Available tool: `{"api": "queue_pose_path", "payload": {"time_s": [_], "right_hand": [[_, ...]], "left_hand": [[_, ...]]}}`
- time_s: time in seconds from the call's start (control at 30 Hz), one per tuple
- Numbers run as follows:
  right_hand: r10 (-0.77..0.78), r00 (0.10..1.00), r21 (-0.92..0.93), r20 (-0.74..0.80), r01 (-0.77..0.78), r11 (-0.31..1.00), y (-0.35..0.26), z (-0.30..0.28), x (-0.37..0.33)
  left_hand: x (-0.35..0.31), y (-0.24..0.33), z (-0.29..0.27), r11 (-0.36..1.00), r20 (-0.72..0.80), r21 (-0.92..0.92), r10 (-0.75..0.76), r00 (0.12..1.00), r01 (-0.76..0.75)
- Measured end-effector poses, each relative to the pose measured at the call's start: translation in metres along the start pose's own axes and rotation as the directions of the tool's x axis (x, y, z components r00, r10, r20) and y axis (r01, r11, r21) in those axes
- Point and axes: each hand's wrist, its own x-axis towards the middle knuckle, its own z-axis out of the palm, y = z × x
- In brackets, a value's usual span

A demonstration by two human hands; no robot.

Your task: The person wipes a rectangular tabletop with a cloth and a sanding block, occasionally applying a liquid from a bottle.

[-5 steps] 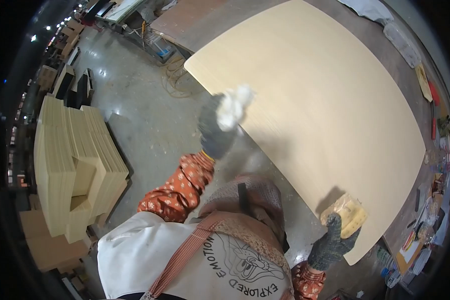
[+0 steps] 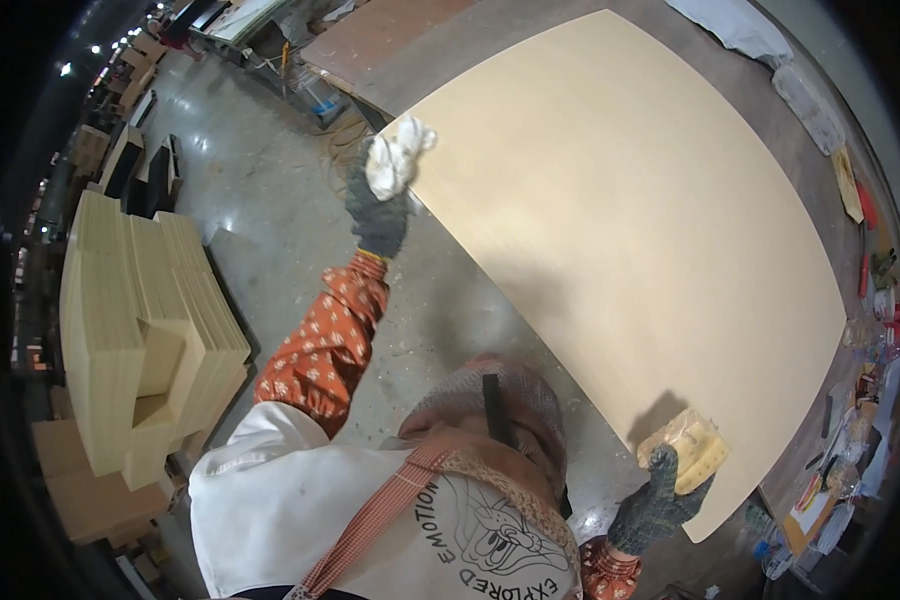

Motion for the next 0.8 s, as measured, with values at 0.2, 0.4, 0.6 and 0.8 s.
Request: {"api": "queue_pose_path", "payload": {"time_s": [0.2, 0.4, 0.6, 0.8], "right_hand": [[0.073, 0.993, 0.008, -0.091, -0.073, 0.997, -0.009, 0.016, -0.005], [0.131, 0.991, 0.151, 0.016, -0.132, 0.980, -0.008, 0.019, -0.001], [-0.072, 0.994, 0.096, 0.088, 0.064, 0.993, -0.013, 0.015, 0.002], [0.010, 0.971, 0.074, 0.241, -0.029, 0.997, 0.017, -0.003, 0.014]], "left_hand": [[0.023, 0.081, -0.015, 0.691, -0.269, 0.715, 0.415, 0.869, -0.109], [-0.004, 0.091, 0.003, -0.496, 0.610, 0.769, 0.377, 0.698, -0.404], [-0.093, 0.057, 0.050, -0.505, 0.400, 0.818, 0.155, 0.903, -0.275], [-0.225, -0.020, 0.124, -0.128, 0.465, 0.883, 0.104, 0.879, -0.451]]}}
